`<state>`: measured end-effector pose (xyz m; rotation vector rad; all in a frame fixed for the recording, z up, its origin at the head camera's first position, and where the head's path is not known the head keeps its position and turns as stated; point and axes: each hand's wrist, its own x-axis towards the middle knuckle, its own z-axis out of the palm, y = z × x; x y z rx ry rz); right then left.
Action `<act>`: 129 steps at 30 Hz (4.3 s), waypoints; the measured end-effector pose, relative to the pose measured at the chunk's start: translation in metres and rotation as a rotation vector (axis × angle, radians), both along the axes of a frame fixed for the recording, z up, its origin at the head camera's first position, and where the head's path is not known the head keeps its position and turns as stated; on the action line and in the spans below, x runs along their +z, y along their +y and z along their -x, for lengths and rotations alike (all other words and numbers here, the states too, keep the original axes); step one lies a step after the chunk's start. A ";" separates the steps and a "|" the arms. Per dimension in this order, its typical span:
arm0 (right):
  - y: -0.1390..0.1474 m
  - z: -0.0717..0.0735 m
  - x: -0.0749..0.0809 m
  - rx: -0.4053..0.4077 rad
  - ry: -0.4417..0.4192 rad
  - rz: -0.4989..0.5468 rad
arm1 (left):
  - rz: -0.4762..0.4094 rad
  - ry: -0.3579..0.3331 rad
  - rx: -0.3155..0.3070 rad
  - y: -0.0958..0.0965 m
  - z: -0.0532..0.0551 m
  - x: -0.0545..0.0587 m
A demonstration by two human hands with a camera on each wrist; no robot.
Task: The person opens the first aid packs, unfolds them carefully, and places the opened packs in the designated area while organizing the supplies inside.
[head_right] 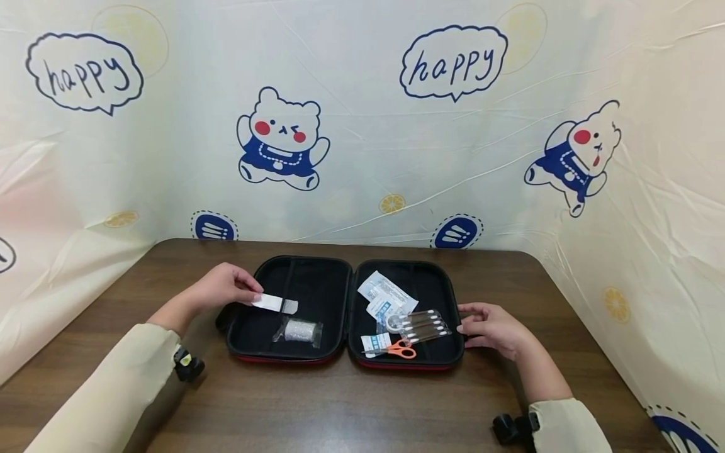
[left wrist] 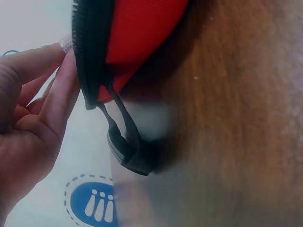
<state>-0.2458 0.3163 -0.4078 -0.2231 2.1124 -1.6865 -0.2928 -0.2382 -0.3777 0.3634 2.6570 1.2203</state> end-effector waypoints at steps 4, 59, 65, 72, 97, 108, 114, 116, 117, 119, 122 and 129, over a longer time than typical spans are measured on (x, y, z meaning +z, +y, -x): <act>0.000 0.000 0.000 0.000 0.000 -0.002 | 0.024 0.005 -0.020 0.006 0.002 0.004; -0.002 -0.002 0.002 -0.017 0.006 -0.022 | -0.008 -0.219 0.046 0.063 0.023 -0.003; -0.002 -0.002 0.003 -0.014 0.008 -0.026 | 0.007 -0.205 0.037 0.063 0.024 -0.006; -0.003 -0.003 0.003 -0.021 0.005 -0.027 | 0.036 -0.173 0.041 0.062 0.021 -0.003; 0.000 -0.002 0.002 -0.017 -0.005 -0.022 | 0.053 -0.029 -0.110 0.081 0.016 0.025; -0.002 -0.002 0.003 -0.017 -0.008 -0.011 | 0.104 0.012 -0.254 0.120 0.016 0.032; -0.001 -0.002 0.003 -0.013 -0.004 -0.015 | 0.130 -0.012 -0.311 0.142 0.020 0.037; -0.001 -0.002 0.003 -0.010 -0.003 -0.015 | 0.140 -0.019 -0.328 0.149 0.021 0.038; -0.002 -0.002 0.003 -0.009 -0.002 -0.013 | 0.144 -0.020 -0.338 0.152 0.022 0.039; -0.002 -0.001 0.003 -0.007 -0.002 -0.008 | 0.146 -0.024 -0.360 0.158 0.023 0.040; -0.002 -0.001 0.002 -0.005 -0.005 0.004 | 0.132 -0.029 -0.394 0.167 0.025 0.042; 0.000 -0.001 0.001 -0.011 -0.001 0.019 | 0.098 -0.063 -0.447 0.190 0.033 0.043</act>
